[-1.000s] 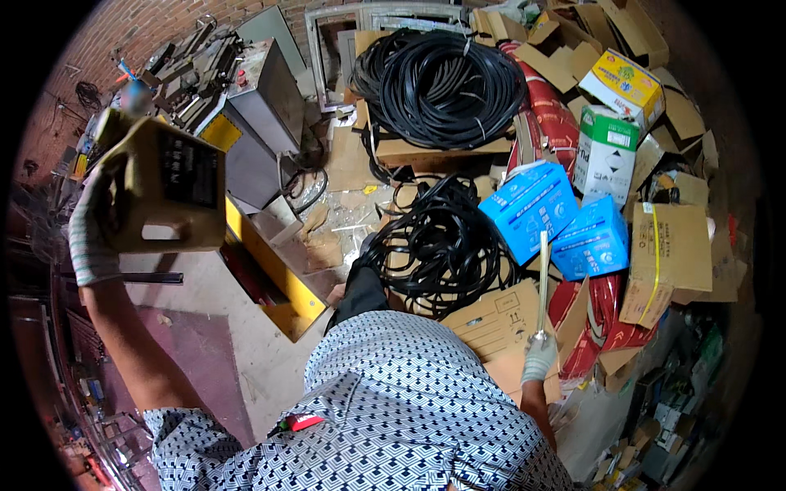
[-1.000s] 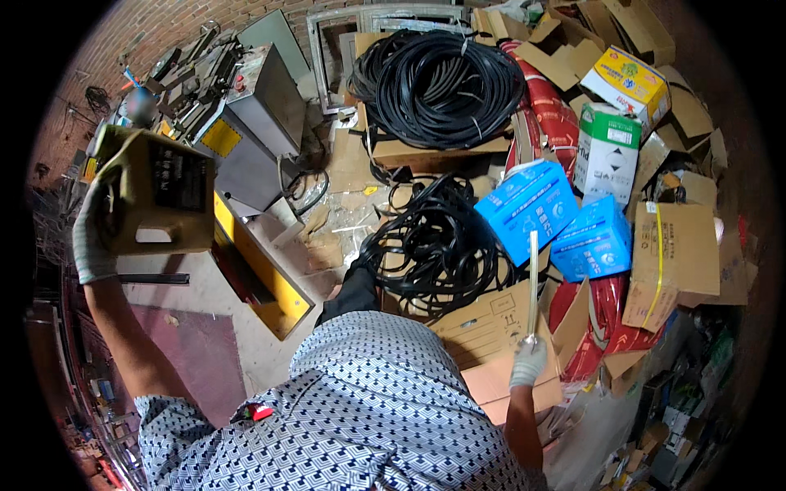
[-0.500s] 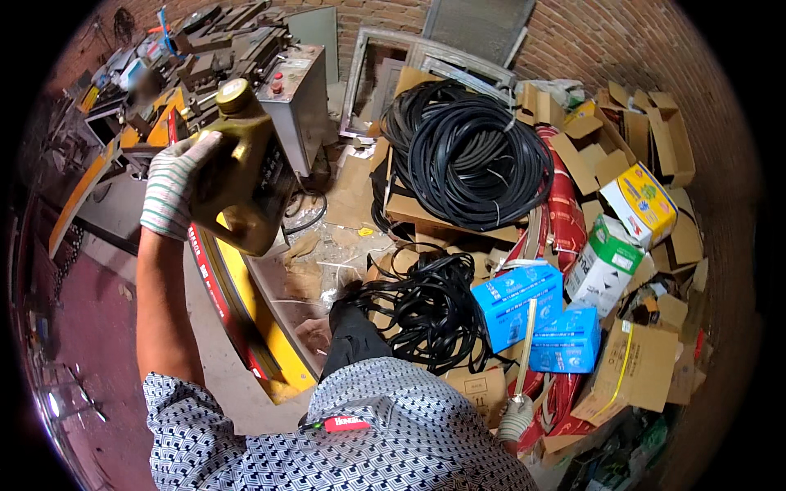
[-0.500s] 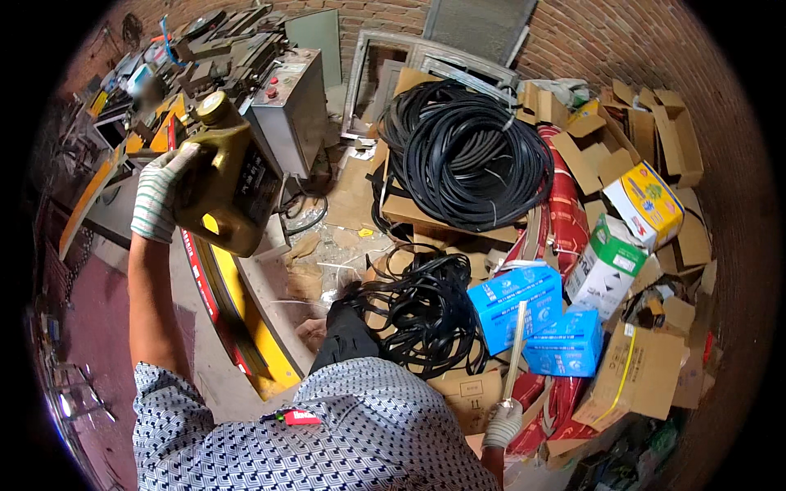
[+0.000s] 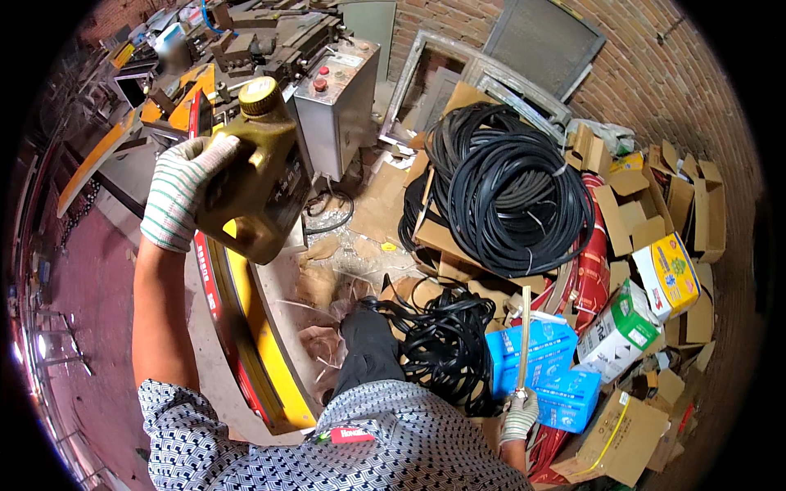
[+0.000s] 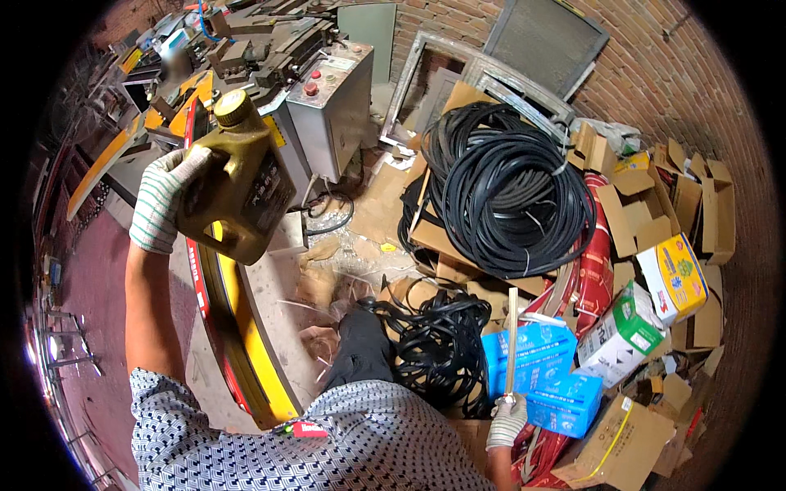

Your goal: The person assembles small metal components on a yellow workbench, using a hammer to secure parts and a caliper to measure dimensions. They handle various metal pieces, including a long rod and a small box, while another person works nearby. The person also moves a large oil container across the workshop floor.

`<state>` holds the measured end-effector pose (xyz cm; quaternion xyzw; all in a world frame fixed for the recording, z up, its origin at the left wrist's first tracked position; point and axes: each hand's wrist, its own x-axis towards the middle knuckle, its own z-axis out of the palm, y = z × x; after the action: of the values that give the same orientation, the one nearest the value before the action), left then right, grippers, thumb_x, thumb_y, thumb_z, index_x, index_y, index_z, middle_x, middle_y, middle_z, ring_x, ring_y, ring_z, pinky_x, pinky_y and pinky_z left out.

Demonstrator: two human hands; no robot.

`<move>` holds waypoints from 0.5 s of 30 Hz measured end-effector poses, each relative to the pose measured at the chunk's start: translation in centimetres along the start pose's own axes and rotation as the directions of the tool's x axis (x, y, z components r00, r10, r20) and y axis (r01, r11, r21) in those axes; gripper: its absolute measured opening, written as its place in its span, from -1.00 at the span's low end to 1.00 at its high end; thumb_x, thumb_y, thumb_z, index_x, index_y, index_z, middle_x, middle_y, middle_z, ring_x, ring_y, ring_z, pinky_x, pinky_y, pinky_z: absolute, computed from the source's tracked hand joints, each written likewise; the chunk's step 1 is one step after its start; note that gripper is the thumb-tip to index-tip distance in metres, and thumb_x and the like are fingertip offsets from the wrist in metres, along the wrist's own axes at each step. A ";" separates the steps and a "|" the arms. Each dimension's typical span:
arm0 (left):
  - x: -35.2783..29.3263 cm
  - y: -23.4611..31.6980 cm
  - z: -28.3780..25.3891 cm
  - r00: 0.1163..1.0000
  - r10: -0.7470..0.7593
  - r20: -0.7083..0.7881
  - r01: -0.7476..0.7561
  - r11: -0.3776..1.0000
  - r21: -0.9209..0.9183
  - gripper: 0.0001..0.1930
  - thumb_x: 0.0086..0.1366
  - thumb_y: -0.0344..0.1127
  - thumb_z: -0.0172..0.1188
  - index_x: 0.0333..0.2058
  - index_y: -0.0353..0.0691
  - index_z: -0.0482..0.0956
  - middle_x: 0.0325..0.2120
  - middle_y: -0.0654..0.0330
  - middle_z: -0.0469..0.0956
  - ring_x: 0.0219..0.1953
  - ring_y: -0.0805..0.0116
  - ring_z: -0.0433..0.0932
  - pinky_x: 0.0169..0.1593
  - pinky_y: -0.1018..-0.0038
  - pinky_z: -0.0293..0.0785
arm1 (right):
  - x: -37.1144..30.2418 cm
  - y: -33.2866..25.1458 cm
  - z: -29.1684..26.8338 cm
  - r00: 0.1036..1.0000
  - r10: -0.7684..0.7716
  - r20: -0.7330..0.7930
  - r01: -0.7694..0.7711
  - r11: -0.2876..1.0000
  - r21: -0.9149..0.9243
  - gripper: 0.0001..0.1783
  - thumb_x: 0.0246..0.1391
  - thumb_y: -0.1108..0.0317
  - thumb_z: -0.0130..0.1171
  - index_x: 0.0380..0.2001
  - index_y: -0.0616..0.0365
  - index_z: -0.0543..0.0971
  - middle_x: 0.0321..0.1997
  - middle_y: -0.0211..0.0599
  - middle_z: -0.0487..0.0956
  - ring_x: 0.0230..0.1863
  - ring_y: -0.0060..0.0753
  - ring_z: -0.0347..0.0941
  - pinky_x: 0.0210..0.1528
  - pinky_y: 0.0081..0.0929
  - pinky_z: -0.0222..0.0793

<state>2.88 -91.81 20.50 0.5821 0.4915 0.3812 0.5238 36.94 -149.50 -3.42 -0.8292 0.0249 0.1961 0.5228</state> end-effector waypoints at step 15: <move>12.7 -2.7 2.1 0.999 -0.045 -0.026 0.042 0.995 -0.092 -0.72 0.31 -0.15 0.31 -0.25 -0.30 0.67 -0.42 0.29 0.64 -0.45 0.57 0.54 -0.31 0.58 0.48 | 8.2 -6.7 9.1 0.988 -0.035 0.147 0.053 0.991 -0.124 -0.80 0.24 0.53 0.05 -0.07 0.27 0.46 -0.47 -0.37 0.48 -0.62 -0.65 0.30 -0.61 -0.63 0.27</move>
<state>7.26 -80.02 16.64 0.5410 0.4934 0.4001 0.5511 43.39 -137.11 -3.95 -0.8448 -0.0441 0.2454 0.4735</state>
